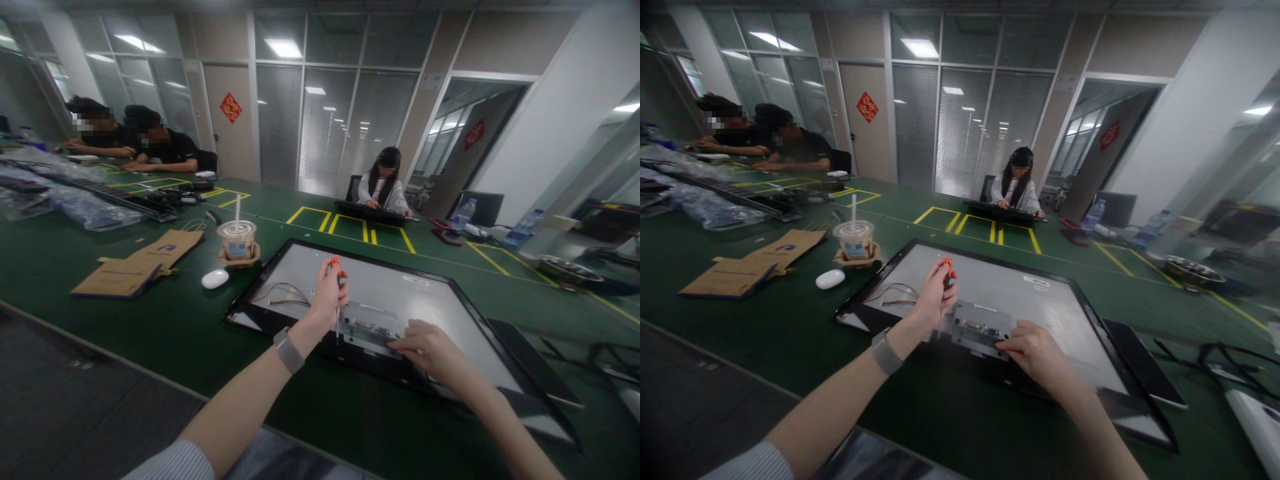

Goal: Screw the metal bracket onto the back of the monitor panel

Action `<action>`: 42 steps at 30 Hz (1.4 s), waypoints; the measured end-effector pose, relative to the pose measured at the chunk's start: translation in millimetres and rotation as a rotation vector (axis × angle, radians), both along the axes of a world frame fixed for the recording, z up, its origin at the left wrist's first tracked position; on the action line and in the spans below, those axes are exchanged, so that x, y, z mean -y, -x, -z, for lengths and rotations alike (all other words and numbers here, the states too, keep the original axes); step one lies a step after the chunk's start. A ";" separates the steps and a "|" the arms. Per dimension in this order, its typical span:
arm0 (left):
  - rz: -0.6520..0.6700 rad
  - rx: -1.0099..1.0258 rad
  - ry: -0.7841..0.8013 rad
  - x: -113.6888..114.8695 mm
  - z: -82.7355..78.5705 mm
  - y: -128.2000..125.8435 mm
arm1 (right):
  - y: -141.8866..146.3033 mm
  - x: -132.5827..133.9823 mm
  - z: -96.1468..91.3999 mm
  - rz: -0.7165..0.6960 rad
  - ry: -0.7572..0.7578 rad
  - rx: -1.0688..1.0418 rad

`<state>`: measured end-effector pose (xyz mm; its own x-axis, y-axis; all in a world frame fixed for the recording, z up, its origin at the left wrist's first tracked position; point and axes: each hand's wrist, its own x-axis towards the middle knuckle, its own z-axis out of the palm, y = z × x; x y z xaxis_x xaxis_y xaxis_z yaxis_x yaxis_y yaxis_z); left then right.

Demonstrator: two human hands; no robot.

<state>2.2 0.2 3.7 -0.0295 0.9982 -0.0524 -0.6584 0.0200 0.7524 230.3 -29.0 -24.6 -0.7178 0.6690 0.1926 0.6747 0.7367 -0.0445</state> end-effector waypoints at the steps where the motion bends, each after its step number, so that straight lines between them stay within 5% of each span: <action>1: 0.000 0.003 0.001 -0.1 0.3 0.0 | -0.1 -0.1 0.1 0.002 0.003 0.000; 42: 0.040 0.044 0.016 -3.4 2.8 -0.9 | 10.8 6.9 -3.2 0.140 0.035 0.032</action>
<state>3.2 3.5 0.9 0.0135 0.9975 -0.0691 -0.6893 0.0593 0.7220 219.5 -35.9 -21.4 -0.6221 0.7693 0.1455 0.7725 0.6334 -0.0454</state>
